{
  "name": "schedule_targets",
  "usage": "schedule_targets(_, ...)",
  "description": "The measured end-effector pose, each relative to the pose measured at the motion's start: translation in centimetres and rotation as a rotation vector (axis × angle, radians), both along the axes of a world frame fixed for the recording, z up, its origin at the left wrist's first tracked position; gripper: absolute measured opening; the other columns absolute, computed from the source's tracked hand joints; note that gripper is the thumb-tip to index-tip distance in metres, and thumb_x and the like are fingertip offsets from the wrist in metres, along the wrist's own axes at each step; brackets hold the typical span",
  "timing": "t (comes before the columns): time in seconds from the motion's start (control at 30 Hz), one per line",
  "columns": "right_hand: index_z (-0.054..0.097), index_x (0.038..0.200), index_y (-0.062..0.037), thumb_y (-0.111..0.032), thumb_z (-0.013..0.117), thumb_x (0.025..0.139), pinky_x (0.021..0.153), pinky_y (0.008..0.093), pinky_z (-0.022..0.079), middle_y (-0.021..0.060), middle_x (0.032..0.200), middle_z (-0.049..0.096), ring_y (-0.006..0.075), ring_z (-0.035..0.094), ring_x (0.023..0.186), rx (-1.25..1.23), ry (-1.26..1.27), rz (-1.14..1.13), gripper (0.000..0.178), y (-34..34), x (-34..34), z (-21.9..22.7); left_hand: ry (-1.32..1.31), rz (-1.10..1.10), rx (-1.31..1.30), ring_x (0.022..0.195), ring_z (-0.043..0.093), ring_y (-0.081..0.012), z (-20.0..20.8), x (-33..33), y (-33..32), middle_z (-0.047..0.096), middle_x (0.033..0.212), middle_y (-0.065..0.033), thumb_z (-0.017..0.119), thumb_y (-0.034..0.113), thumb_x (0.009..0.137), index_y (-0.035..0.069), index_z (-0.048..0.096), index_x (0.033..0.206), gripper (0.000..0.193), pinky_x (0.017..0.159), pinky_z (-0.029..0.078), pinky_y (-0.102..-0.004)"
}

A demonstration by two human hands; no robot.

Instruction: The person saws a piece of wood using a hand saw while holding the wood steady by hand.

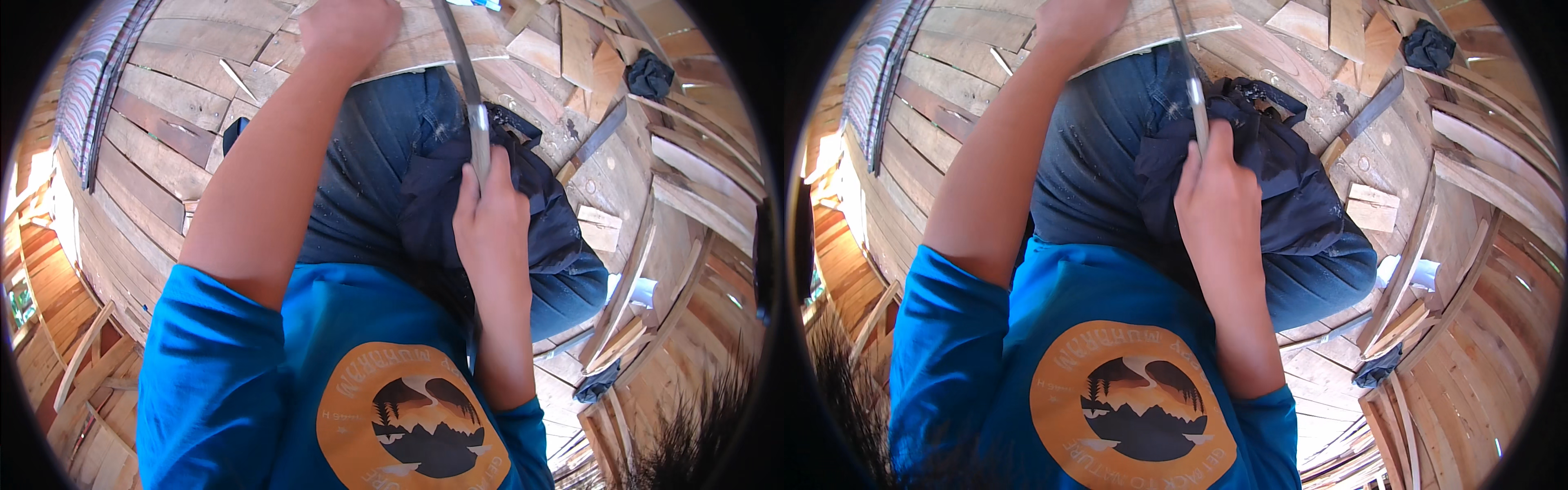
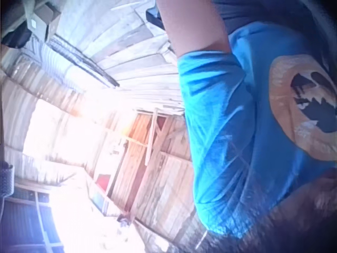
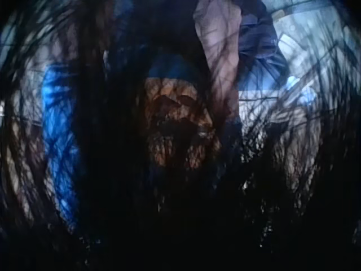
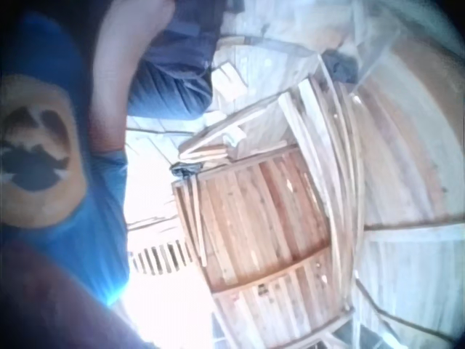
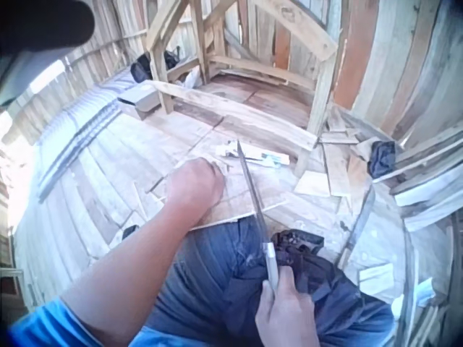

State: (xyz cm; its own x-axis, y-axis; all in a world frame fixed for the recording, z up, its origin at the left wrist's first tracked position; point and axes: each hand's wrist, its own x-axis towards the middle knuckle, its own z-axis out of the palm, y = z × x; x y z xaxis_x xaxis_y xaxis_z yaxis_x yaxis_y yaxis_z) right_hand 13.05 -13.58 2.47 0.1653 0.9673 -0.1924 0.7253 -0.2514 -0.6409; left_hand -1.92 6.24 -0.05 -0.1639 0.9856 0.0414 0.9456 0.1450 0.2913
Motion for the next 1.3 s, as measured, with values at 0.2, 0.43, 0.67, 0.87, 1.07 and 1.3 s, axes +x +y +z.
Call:
schedule_targets(0.2, 0.051, 0.109, -0.0031, -0.015, 0.051, 0.097, 0.060, 0.0550, 0.047, 0.0293, 0.073, 0.061, 0.0495, 0.060, 0.073, 0.006, 0.022, 0.007, 0.017, -1.1, 0.3, 0.7, 0.054, -0.037, -0.033, 0.088, 0.068, -0.0418, 1.4, 0.2, -0.8, 0.068, 0.090, -0.0274, 0.045, 0.031, 0.092, -0.002, 0.070, 0.086, 0.042, 0.083, 0.053, -0.0503)
schedule_targets(0.43, 0.050, 0.108, -0.0020, -0.013, 0.051, 0.097, 0.057, 0.0539, 0.045, 0.0290, 0.074, 0.060, 0.0497, 0.060, 0.072, 0.093, 0.001, 0.044, 0.015, 2.1, -1.1, -0.1, -0.057, 0.067, 0.026, 0.091, 0.068, -0.0411, -0.2, -0.2, -0.1, 0.069, 0.093, -0.0273, 0.044, 0.031, 0.091, -0.001, 0.072, 0.091, 0.043, 0.085, 0.053, -0.0503)
schedule_targets(0.67, 0.049, 0.109, -0.0033, -0.011, 0.053, 0.096, 0.058, 0.0527, 0.046, 0.0282, 0.072, 0.060, 0.0479, 0.062, 0.074, -0.020, 0.096, -0.035, 0.016, -3.7, -0.5, 0.6, -0.007, 0.101, -0.045, 0.095, 0.068, -0.0414, 1.1, -0.1, -0.1, 0.069, 0.097, -0.0253, 0.044, 0.031, 0.091, -0.001, 0.072, 0.095, 0.042, 0.088, 0.052, -0.0500)
schedule_targets(0.87, 0.051, 0.108, -0.0025, -0.012, 0.053, 0.096, 0.058, 0.0530, 0.046, 0.0290, 0.073, 0.060, 0.0483, 0.061, 0.074, 0.027, 0.007, 0.035, 0.015, 0.7, -0.3, 0.5, -0.009, 0.081, -0.005, 0.095, 0.068, -0.0414, -0.3, 0.1, 0.2, 0.069, 0.098, -0.0259, 0.044, 0.031, 0.091, -0.001, 0.072, 0.096, 0.042, 0.088, 0.052, -0.0488)
schedule_targets(1.07, 0.051, 0.107, -0.0016, -0.015, 0.051, 0.098, 0.061, 0.0540, 0.047, 0.0299, 0.075, 0.060, 0.0498, 0.060, 0.075, -0.029, 0.113, -0.007, 0.017, -3.6, 0.1, 1.1, 0.064, 0.052, -0.022, 0.093, 0.068, -0.0406, 0.3, 0.2, 0.1, 0.069, 0.096, -0.0263, 0.043, 0.031, 0.092, -0.001, 0.071, 0.091, 0.043, 0.086, 0.053, -0.0491)
schedule_targets(1.3, 0.050, 0.107, -0.0021, -0.012, 0.053, 0.096, 0.060, 0.0536, 0.047, 0.0286, 0.075, 0.061, 0.0495, 0.061, 0.076, 0.021, 0.079, 0.029, 0.015, -1.6, 0.0, 0.6, 0.053, 0.015, 0.016, 0.088, 0.069, -0.0412, -0.6, -0.2, 0.1, 0.069, 0.093, -0.0269, 0.043, 0.032, 0.092, -0.001, 0.071, 0.090, 0.043, 0.081, 0.054, -0.0496)
